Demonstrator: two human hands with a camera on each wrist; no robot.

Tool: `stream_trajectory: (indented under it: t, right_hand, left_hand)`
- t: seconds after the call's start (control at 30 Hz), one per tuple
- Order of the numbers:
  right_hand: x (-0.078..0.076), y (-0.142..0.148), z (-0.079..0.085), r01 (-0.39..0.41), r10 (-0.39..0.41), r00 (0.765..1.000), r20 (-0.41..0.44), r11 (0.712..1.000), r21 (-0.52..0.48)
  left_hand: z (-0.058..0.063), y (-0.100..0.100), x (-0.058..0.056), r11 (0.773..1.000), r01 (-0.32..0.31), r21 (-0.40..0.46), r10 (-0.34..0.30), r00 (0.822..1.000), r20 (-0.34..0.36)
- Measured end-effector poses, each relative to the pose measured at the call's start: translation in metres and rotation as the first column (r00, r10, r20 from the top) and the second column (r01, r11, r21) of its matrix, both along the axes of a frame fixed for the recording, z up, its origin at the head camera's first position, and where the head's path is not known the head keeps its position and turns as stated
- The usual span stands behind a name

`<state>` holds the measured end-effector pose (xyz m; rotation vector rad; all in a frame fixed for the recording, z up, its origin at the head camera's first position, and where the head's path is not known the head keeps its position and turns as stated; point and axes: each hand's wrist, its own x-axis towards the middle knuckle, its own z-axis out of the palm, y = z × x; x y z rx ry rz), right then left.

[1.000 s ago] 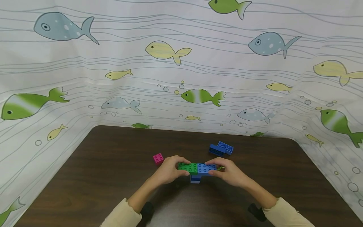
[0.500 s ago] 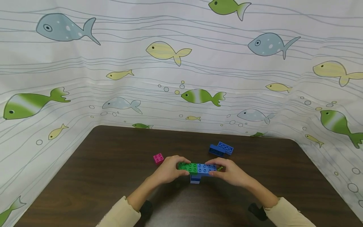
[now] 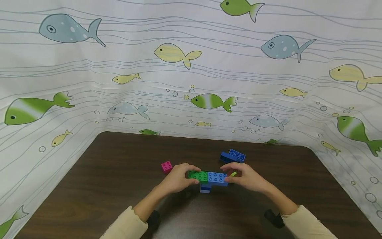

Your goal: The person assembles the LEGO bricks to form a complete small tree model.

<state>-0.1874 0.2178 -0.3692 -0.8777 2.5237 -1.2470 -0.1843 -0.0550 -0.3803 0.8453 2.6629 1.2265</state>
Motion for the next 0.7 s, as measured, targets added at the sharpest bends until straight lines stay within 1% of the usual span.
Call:
stream_trajectory:
  t: [0.13, 0.37, 0.47, 0.57, 0.63, 0.7]
  right_hand:
    - [0.000, -0.004, -0.006, -0.024, 0.024, 1.000, 0.010, 1.000, 0.003]
    - [-0.001, -0.008, -0.009, -0.016, 0.016, 1.000, 0.014, 1.000, -0.005]
    - [-0.004, -0.005, -0.007, -0.003, 0.003, 1.000, 0.025, 1.000, -0.001]
    - [-0.012, 0.004, 0.001, 0.044, -0.044, 0.999, 0.028, 0.999, -0.015]
    - [-0.023, 0.014, 0.007, 0.101, -0.101, 0.995, -0.009, 0.995, -0.010]
    - [-0.034, 0.025, 0.011, 0.164, -0.163, 0.985, -0.056, 0.986, 0.019]
  left_hand:
    - [0.000, -0.003, -0.002, 1.000, 0.013, -0.004, -0.013, 1.000, -0.001]
    - [-0.004, -0.008, -0.003, 0.999, 0.002, 0.034, -0.003, 1.000, 0.007]
    - [-0.005, -0.009, -0.004, 0.999, 0.007, 0.040, -0.007, 1.000, 0.013]
    - [-0.005, -0.008, -0.005, 0.999, 0.015, 0.045, -0.016, 1.000, 0.022]
    - [-0.006, -0.007, -0.005, 0.999, 0.017, 0.050, -0.019, 0.999, 0.028]
    - [-0.006, -0.007, -0.005, 0.998, 0.021, 0.053, -0.023, 0.999, 0.038]
